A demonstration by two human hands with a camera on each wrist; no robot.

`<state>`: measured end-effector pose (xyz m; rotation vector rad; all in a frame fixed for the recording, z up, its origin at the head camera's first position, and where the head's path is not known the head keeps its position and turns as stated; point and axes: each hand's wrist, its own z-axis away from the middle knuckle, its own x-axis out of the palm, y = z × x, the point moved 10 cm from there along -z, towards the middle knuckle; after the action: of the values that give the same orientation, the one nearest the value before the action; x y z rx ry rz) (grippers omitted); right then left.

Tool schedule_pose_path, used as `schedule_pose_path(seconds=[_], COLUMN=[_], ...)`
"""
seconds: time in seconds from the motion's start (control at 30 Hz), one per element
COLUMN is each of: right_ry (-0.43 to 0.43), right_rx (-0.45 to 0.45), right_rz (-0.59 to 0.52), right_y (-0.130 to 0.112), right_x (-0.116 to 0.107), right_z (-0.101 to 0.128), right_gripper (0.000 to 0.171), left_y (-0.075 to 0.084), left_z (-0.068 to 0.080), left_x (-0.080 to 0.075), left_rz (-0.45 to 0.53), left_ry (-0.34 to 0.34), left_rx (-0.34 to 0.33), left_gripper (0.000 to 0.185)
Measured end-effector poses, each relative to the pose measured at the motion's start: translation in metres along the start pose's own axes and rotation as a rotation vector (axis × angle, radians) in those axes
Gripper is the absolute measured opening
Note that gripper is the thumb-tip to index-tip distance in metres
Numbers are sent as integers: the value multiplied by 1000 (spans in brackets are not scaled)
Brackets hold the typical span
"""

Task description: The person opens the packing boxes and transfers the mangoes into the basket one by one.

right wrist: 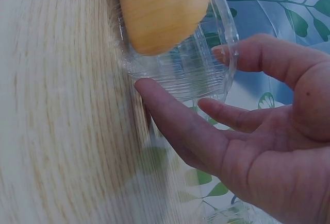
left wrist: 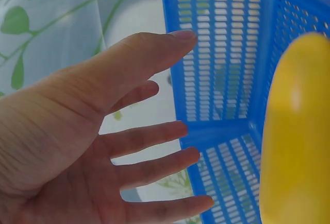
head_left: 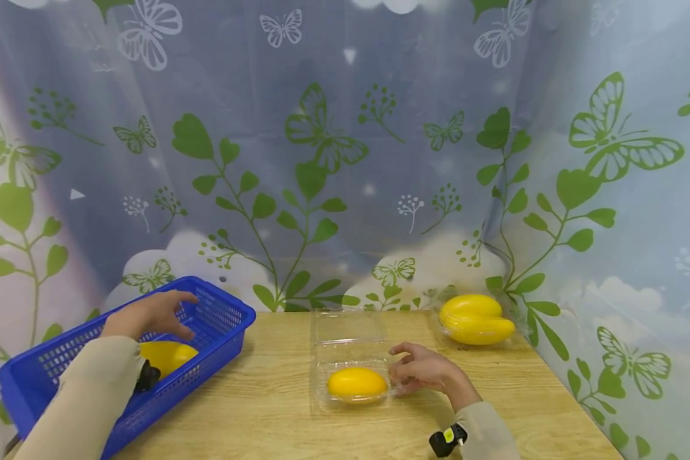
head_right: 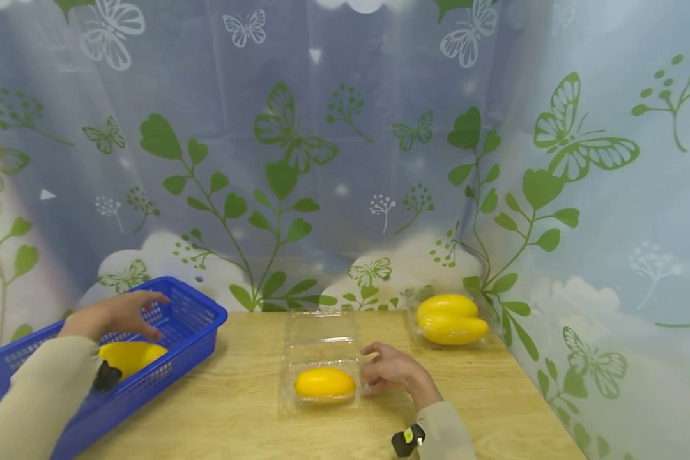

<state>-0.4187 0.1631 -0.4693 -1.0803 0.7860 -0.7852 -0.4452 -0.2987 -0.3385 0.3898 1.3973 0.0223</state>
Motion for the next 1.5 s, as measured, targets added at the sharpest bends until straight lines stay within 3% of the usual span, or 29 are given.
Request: schedule_pose_path(seconds=[0.33, 0.83, 1.03, 1.5], right_ry=[-2, 10, 13, 13], right_rx=[-6, -6, -5, 1], right_rz=[4, 5, 7, 11], right_y=[-1, 2, 2, 2], right_x=[-1, -3, -3, -2], right_z=[2, -2, -2, -1], right_gripper=[71, 70, 69, 71], left_y=[41, 99, 116, 146], left_z=[-7, -13, -17, -29], left_x=[2, 22, 31, 44], left_rz=[6, 24, 40, 62], left_ry=[13, 26, 3, -13], left_rx=[55, 178, 211, 184], left_gripper=[83, 78, 76, 77])
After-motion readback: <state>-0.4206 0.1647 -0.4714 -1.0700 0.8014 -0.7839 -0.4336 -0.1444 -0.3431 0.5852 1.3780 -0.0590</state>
